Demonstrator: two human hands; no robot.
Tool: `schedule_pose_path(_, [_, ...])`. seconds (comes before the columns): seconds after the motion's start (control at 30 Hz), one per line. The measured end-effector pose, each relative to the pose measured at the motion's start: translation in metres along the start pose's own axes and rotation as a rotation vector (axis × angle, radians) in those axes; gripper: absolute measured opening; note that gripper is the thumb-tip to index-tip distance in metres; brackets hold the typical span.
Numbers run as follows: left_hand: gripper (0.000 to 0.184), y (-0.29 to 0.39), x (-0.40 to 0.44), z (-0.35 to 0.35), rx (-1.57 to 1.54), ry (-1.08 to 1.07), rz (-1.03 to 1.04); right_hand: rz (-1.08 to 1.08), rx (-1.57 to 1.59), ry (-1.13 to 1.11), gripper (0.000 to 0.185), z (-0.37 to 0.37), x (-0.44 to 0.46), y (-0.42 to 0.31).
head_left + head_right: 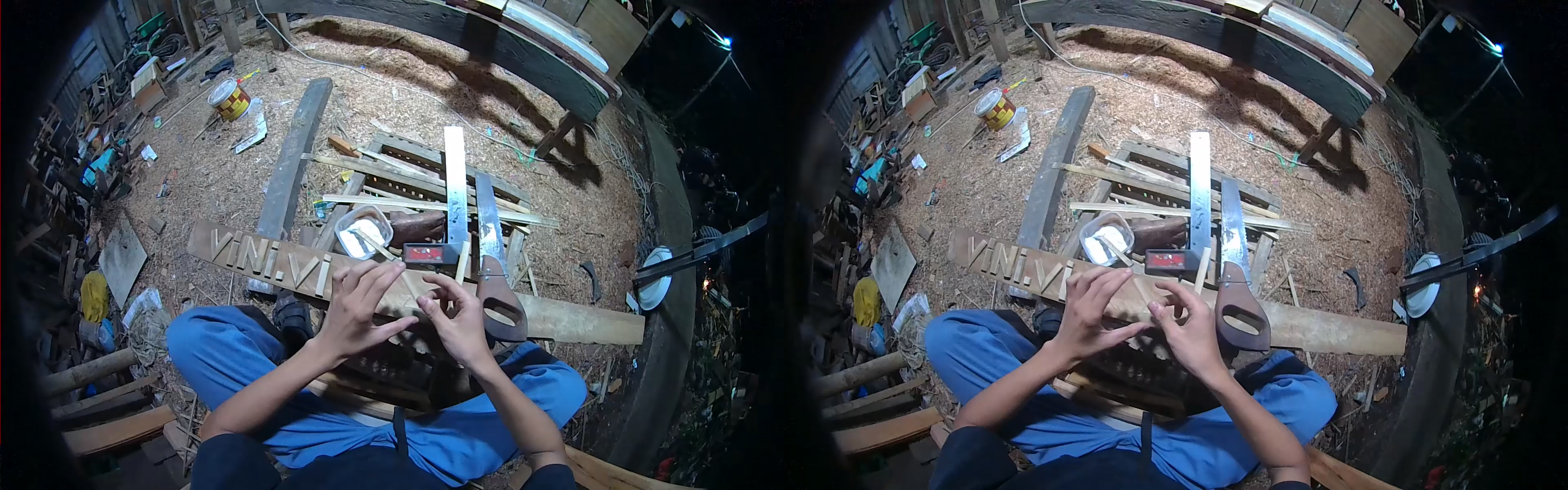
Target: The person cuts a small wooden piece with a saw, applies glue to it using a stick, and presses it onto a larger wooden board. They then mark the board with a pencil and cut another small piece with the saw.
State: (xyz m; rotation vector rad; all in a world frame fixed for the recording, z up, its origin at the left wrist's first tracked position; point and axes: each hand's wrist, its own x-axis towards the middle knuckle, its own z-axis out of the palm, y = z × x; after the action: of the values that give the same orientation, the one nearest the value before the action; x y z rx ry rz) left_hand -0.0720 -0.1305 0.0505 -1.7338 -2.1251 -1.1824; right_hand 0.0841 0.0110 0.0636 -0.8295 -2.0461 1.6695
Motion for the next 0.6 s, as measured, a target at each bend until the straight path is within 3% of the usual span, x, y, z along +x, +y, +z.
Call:
schedule_pose_path(0.1, [0.087,-0.018,-0.002,-0.011,0.066,-0.161,-0.006,-0.036,-0.047,-0.028,0.035,0.019,0.007,0.009])
schedule_pose_path(0.43, [0.091,-0.052,-0.012,-0.024,0.138,-0.158,-0.181,-0.07,0.002,0.057,0.016,0.071,0.029,0.021])
schedule_pose_path(0.53, [0.09,-0.055,-0.015,-0.021,0.104,-0.201,-0.184,-0.065,-0.176,0.099,0.013,0.074,0.029,0.016])
schedule_pose_path(0.6, [0.09,-0.055,-0.017,-0.02,0.105,-0.205,-0.189,-0.243,-0.481,0.115,0.011,0.076,0.026,0.017])
